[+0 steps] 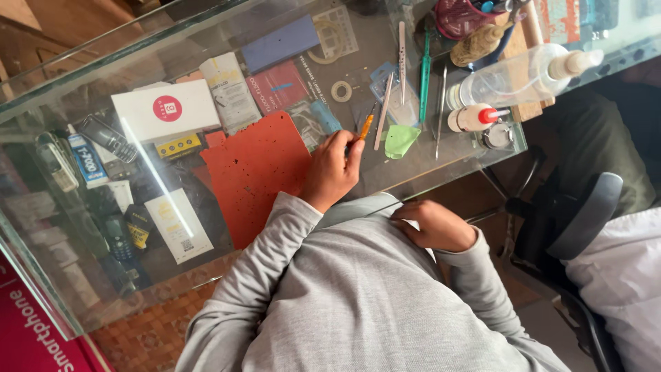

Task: The person disassembles a phone by removing the back cover and internal components using a screwdriver, then applies adhesive from a bottle to the frame of the device.

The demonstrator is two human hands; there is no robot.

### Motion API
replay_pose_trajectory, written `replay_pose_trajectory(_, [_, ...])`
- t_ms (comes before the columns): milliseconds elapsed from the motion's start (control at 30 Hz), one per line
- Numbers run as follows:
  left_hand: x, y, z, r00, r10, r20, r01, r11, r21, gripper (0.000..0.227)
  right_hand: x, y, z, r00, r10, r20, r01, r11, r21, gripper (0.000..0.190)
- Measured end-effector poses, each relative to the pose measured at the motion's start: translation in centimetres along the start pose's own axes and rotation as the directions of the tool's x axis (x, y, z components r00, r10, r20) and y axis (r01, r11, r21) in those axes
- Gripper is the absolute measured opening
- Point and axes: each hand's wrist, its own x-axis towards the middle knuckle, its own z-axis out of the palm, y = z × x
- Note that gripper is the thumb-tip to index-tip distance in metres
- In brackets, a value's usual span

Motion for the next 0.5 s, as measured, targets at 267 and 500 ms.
replay_pose_trajectory(267, [1.7,-1.2,3.4,0.999,-0.028,-0.016,0.026,0.997,-0.074,0.02,7.2,-6.6,-9.3,0.357,0.03,-0.933,0.12,0.99,0.077,0.009])
replay_pose_trajectory(500, [3.5,-2.3,2.6,0.992,-0.071,-0.1,0.055,0.985,-0.162,0.017,15.4,-1.1,-11.2,0.426,0.057,-0.903,-0.249,0.967,-0.056,0.018])
